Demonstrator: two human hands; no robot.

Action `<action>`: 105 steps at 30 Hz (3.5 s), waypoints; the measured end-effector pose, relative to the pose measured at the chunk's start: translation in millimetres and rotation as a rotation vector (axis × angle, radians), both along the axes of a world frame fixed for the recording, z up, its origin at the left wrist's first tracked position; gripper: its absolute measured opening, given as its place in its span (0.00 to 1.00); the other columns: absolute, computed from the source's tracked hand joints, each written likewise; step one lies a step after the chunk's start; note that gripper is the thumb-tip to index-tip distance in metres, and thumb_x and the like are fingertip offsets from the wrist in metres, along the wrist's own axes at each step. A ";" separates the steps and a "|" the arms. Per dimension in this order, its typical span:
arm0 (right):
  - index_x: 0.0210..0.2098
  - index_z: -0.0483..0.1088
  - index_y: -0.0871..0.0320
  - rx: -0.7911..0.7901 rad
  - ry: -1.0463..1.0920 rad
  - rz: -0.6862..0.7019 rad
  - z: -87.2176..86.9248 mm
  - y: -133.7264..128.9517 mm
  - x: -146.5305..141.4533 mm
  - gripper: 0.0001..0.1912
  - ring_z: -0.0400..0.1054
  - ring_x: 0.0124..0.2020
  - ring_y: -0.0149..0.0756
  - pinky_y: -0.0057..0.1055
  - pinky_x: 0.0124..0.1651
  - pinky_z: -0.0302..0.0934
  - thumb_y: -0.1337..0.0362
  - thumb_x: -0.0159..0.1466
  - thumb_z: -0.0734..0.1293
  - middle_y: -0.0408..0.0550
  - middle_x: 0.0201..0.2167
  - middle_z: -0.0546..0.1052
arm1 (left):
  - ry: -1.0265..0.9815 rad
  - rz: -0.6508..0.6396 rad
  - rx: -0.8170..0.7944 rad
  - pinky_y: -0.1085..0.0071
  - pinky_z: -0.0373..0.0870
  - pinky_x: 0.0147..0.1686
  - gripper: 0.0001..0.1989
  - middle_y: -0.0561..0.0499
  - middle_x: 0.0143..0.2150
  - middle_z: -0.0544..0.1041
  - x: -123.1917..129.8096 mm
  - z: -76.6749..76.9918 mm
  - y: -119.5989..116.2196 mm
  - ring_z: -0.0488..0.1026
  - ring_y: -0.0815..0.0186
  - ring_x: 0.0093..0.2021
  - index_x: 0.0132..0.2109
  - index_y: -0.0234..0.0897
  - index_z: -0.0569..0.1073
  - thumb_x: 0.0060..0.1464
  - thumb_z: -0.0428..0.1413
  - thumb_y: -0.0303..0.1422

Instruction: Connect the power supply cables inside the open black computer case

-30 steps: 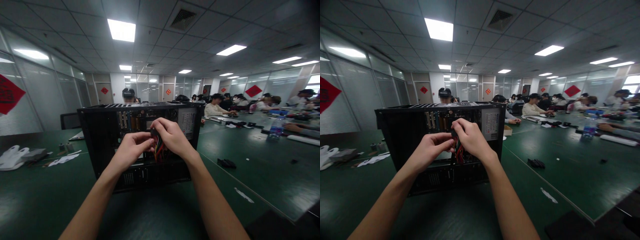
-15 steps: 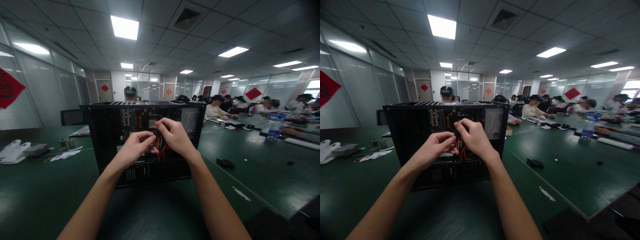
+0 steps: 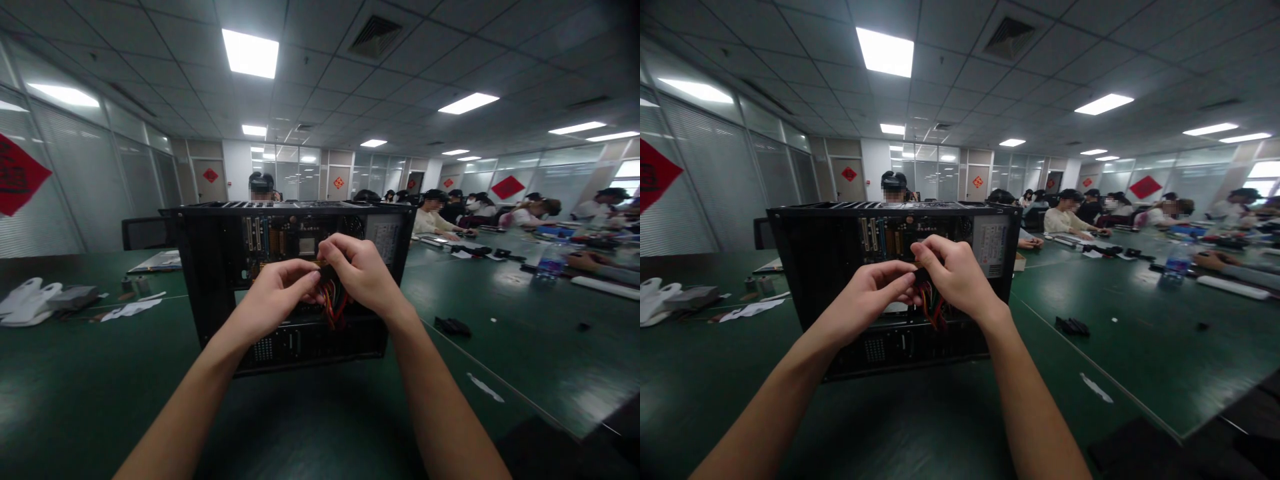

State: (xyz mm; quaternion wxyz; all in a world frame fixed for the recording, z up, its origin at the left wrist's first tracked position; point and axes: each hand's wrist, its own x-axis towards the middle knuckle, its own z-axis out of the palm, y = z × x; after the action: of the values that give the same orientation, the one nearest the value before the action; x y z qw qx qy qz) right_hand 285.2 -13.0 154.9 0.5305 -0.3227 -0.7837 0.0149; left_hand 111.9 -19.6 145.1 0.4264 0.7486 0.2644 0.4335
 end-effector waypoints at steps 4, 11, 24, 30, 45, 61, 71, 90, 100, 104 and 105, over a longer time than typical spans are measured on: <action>0.26 0.67 0.58 0.030 -0.007 -0.043 -0.2 -2.0 -1.3 0.23 0.63 0.25 0.30 0.27 0.29 0.53 0.50 0.70 0.58 0.42 0.22 0.70 | -0.039 -0.010 -0.039 0.65 0.78 0.41 0.14 0.48 0.36 0.81 0.2 -1.5 2.4 0.78 0.65 0.34 0.44 0.32 0.78 0.54 0.60 0.36; 0.25 0.68 0.58 0.014 0.001 -0.046 0.9 -3.3 -2.9 0.24 0.63 0.25 0.29 0.27 0.29 0.54 0.48 0.70 0.58 0.42 0.22 0.70 | 0.025 0.118 0.103 0.64 0.79 0.40 0.15 0.47 0.35 0.82 1.6 -1.2 -2.6 0.79 0.62 0.35 0.45 0.33 0.80 0.54 0.60 0.37; 0.59 0.62 0.50 0.181 -0.216 -0.074 -2.8 2.4 5.5 0.20 0.68 0.50 0.41 0.39 0.48 0.69 0.66 0.68 0.61 0.51 0.61 0.64 | -0.108 0.393 0.090 0.65 0.78 0.35 0.21 0.45 0.34 0.82 -30.6 11.5 12.7 0.78 0.62 0.32 0.41 0.31 0.79 0.45 0.65 0.44; 0.58 0.65 0.58 0.336 -0.489 -0.203 -19.5 25.9 -13.2 0.21 0.58 0.58 0.45 0.44 0.60 0.61 0.71 0.66 0.60 0.54 0.59 0.65 | -0.029 0.381 0.134 0.65 0.77 0.37 0.22 0.45 0.37 0.81 -30.6 -4.5 33.0 0.78 0.62 0.34 0.47 0.31 0.75 0.50 0.62 0.43; 0.47 0.69 0.60 -0.163 -0.452 -0.327 -86.8 101.2 9.9 0.11 0.66 0.49 0.37 0.29 0.49 0.58 0.71 0.66 0.60 0.51 0.45 0.73 | 0.473 0.467 0.727 0.62 0.72 0.51 0.13 0.45 0.48 0.80 -29.9 -43.3 76.6 0.76 0.58 0.49 0.49 0.36 0.77 0.59 0.53 0.29; 0.42 0.74 0.58 -0.300 -0.592 -0.324 -101.5 115.6 15.5 0.11 0.69 0.47 0.40 0.29 0.43 0.58 0.60 0.64 0.63 0.51 0.44 0.77 | 0.872 0.523 0.587 0.66 0.71 0.47 0.13 0.45 0.45 0.81 -13.1 -77.4 139.7 0.78 0.57 0.47 0.48 0.36 0.78 0.58 0.55 0.30; 0.41 0.74 0.57 -0.304 -0.613 -0.346 -102.3 112.5 13.9 0.12 0.71 0.46 0.41 0.30 0.41 0.59 0.60 0.63 0.63 0.52 0.44 0.77 | 0.887 0.470 0.599 0.69 0.71 0.44 0.13 0.44 0.43 0.82 -8.2 -89.1 150.4 0.79 0.59 0.43 0.48 0.36 0.80 0.57 0.56 0.31; 0.44 0.74 0.58 -0.359 -0.665 -0.373 -100.2 102.7 11.1 0.14 0.71 0.47 0.44 0.31 0.43 0.61 0.57 0.65 0.64 0.54 0.46 0.77 | 0.822 0.481 0.505 0.70 0.71 0.48 0.15 0.48 0.43 0.83 -9.9 -93.2 150.2 0.78 0.60 0.47 0.50 0.43 0.79 0.56 0.57 0.31; 0.44 0.75 0.58 -0.366 -0.678 -0.363 -103.3 107.7 10.8 0.15 0.72 0.47 0.44 0.32 0.44 0.62 0.57 0.64 0.64 0.55 0.45 0.77 | 0.864 0.484 0.521 0.70 0.71 0.48 0.15 0.47 0.44 0.82 -7.8 -90.6 146.2 0.78 0.59 0.46 0.50 0.41 0.80 0.56 0.57 0.30; 0.44 0.75 0.58 -0.360 -0.671 -0.363 -102.5 105.8 11.0 0.14 0.72 0.46 0.44 0.31 0.43 0.62 0.57 0.64 0.64 0.55 0.46 0.77 | 0.868 0.482 0.518 0.70 0.70 0.49 0.15 0.47 0.44 0.82 -8.8 -91.1 147.3 0.78 0.60 0.47 0.50 0.42 0.79 0.56 0.57 0.30; 0.44 0.75 0.58 -0.360 -0.669 -0.362 -102.1 105.2 11.0 0.14 0.72 0.47 0.44 0.31 0.43 0.62 0.57 0.64 0.64 0.55 0.46 0.77 | 0.873 0.481 0.524 0.70 0.70 0.48 0.15 0.47 0.44 0.82 -9.2 -91.8 148.4 0.78 0.60 0.47 0.50 0.42 0.79 0.56 0.56 0.30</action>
State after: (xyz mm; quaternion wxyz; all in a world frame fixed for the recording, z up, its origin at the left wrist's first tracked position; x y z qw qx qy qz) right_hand 296.2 92.1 52.8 0.1763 -0.5299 -0.8282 -0.0476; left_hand 102.7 128.8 53.4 -0.0334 0.8581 0.4630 0.2195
